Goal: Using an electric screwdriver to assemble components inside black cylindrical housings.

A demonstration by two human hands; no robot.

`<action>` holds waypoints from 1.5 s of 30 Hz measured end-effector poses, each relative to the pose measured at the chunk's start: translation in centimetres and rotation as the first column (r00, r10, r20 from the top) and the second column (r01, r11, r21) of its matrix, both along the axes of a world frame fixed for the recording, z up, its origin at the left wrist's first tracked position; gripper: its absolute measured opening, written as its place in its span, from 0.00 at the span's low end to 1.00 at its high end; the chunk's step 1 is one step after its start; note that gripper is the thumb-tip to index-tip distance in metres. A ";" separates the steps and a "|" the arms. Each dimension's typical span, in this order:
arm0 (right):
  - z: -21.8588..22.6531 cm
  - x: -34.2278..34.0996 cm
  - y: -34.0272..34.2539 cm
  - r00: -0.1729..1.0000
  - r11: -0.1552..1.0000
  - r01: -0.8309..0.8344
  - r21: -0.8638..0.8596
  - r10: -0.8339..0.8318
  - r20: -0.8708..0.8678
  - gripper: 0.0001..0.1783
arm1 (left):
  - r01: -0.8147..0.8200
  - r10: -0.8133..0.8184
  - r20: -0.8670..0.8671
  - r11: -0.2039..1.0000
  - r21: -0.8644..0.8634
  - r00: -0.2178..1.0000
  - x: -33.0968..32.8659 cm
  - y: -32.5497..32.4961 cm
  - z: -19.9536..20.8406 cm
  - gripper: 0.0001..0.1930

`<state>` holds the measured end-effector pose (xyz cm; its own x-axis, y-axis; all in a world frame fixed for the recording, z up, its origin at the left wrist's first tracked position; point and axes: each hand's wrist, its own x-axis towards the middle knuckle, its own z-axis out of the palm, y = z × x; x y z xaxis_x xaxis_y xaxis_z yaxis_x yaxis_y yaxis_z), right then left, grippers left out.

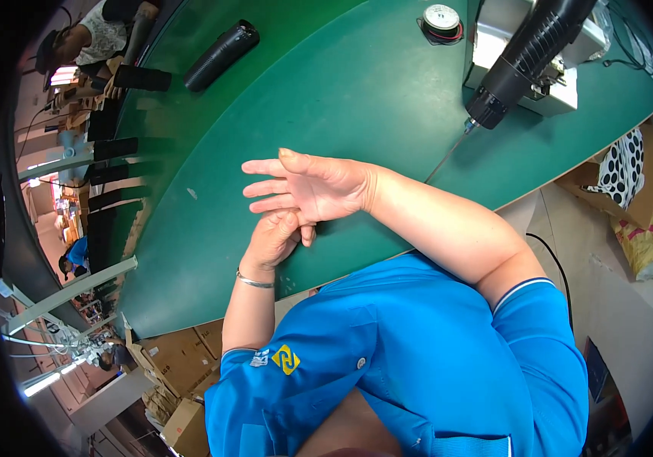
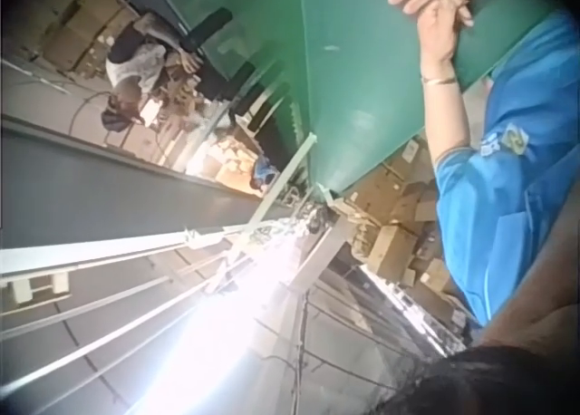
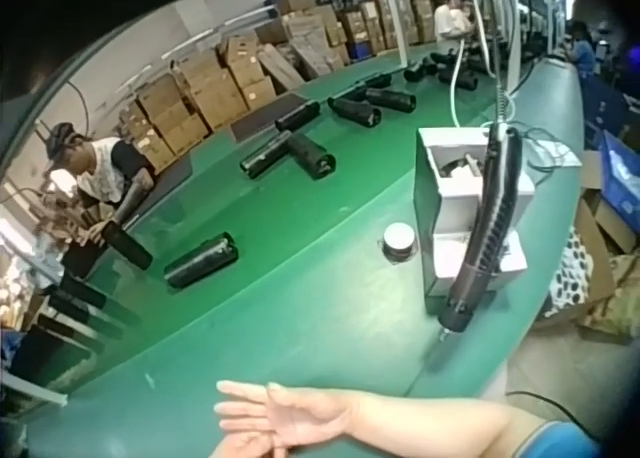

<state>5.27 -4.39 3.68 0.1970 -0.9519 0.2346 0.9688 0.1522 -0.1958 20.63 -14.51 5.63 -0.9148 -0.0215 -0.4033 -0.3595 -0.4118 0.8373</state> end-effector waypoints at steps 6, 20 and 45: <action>-0.2 -0.6 -0.1 0.995 0.997 0.066 0.050 -0.062 -0.075 0.40 | -0.027 0.029 -0.004 0.981 0.191 1.000 -0.8 -0.6 -0.7 0.15; 0.8 0.2 0.1 0.846 0.902 0.405 0.151 -0.306 -0.437 0.25 | 0.130 -0.087 -0.097 0.742 0.658 0.991 -1.0 -2.5 -2.6 0.20; 11.7 2.6 1.2 -0.032 0.716 0.604 -0.350 -0.416 -0.909 0.20 | 0.303 -0.464 -0.001 0.577 0.758 0.886 -5.3 -0.7 -2.7 0.24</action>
